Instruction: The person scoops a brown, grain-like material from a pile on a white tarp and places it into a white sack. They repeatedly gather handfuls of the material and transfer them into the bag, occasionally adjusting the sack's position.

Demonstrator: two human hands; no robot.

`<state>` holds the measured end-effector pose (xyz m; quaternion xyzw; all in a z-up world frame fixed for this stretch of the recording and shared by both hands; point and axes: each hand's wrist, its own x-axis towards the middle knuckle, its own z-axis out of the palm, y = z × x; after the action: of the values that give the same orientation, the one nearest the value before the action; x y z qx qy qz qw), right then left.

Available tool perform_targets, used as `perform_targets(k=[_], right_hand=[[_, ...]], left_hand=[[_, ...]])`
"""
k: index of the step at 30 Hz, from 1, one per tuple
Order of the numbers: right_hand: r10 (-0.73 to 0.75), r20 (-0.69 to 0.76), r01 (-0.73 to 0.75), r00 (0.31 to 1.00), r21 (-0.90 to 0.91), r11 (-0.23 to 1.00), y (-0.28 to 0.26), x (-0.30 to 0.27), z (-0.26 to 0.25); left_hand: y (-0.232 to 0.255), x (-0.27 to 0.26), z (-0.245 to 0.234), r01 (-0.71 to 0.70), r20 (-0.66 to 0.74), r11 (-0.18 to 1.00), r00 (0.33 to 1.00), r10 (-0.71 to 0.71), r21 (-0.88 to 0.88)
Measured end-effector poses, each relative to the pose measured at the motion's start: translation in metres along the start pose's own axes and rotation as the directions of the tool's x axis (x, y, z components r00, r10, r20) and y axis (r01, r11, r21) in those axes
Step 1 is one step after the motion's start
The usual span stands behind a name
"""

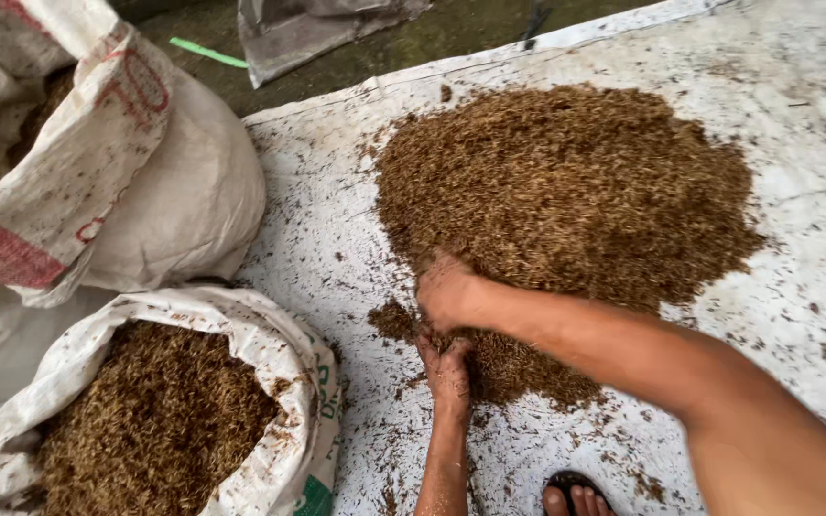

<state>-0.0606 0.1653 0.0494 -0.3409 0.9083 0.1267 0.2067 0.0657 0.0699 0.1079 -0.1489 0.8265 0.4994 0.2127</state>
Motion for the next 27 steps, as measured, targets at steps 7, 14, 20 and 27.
perform_targets(k=[7,14,20,27], right_hand=[[0.113,-0.021,-0.110,0.993,0.093,0.990,0.061,-0.150,-0.093],[0.524,-0.263,-0.420,0.810,0.364,0.831,0.050,-0.214,-0.158],[0.163,-0.478,-0.031,0.863,0.273,0.961,-0.007,-0.096,-0.077],[0.171,-0.427,-0.050,0.888,0.280,0.959,-0.043,0.031,-0.002]], left_hand=[[0.033,0.000,0.040,-0.401,-0.113,0.870,0.916,0.385,-0.289],[0.069,-0.019,-0.010,-0.627,0.095,0.766,0.779,0.620,0.140],[-0.050,0.092,-0.054,-0.413,-0.193,0.837,0.845,0.499,0.360],[-0.139,0.090,-0.012,-0.442,0.030,0.867,0.894,0.448,0.230]])
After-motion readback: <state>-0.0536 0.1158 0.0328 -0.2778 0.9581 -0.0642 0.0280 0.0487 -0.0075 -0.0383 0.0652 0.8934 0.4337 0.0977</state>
